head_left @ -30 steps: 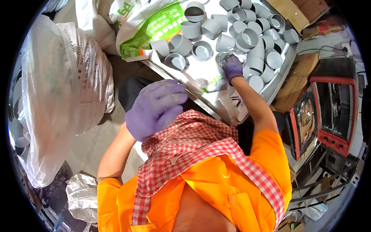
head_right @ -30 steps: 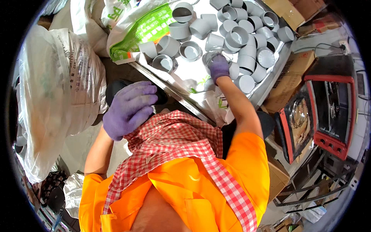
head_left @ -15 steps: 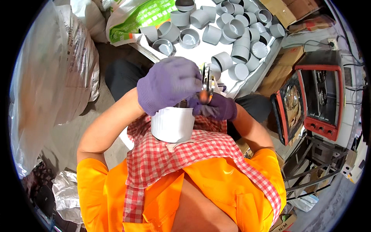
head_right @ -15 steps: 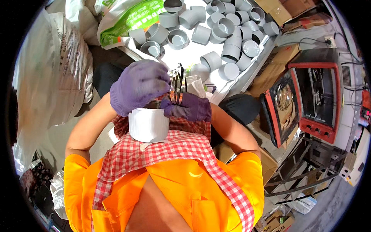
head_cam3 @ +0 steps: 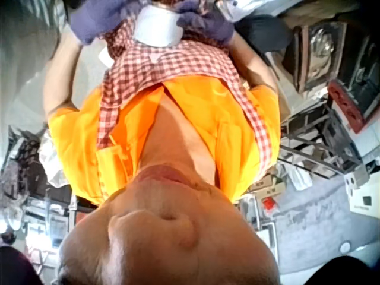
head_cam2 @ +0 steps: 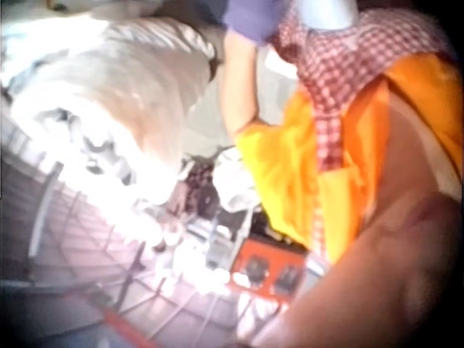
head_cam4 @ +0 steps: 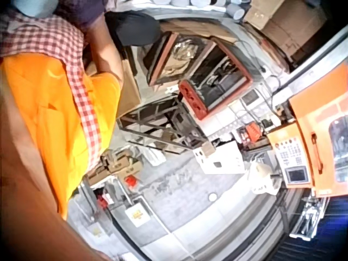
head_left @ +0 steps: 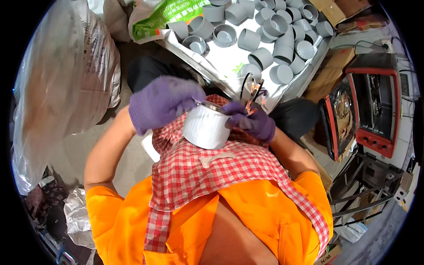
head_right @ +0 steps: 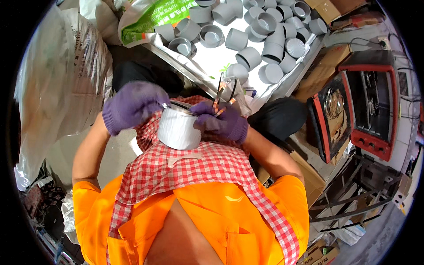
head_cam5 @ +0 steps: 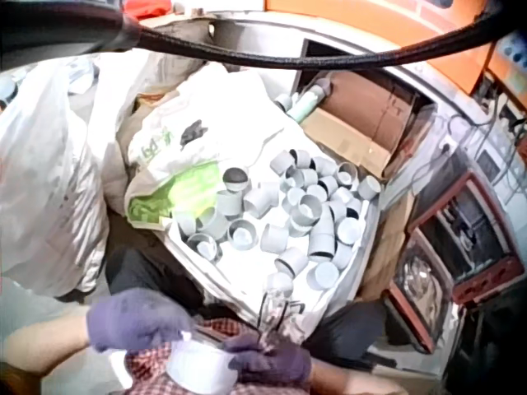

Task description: The person, wearing gloves, attaches a metal ring to a cylindrical component, then places the assembly into an oven and later removes items from the oven.

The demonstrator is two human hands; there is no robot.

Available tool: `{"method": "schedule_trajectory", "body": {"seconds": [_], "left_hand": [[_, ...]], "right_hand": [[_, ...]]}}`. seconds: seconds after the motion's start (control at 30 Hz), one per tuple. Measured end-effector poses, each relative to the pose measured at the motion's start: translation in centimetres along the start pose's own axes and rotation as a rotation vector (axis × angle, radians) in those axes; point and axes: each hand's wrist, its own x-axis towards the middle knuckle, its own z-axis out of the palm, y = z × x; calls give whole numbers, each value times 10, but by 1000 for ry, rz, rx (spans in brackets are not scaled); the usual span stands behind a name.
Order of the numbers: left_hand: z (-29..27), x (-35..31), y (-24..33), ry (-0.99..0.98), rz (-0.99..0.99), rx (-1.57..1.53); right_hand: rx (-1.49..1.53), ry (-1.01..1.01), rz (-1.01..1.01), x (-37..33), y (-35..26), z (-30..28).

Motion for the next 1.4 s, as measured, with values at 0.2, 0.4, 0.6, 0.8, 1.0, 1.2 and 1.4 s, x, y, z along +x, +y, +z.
{"method": "schedule_trajectory", "body": {"seconds": [0.2, 0.4, 0.6, 0.8, 1.0, 1.2, 1.4], "left_hand": [[30, -30, -16, 136, 84, 18], [52, -21, -35, 249, 35, 43], [58, -23, -46, 122, -213, -84], [64, -25, -23, 214, -859, -1322], [69, -23, -12, 92, -769, -1576], [64, -14, -7, 188, -666, -1443], [54, -3, 12, 204, -706, -1235]], "right_hand": [[-234, 30, -93, -3, 9, 10], [-571, 114, -325, -1, -5, 9], [-715, 291, -240, -9, -2, 15], [-811, 298, -253, -11, 2, 19], [-212, 330, 132, -22, 8, 16], [399, 390, 538, -7, -24, 7], [376, 142, 358, -4, -32, -5]]}}
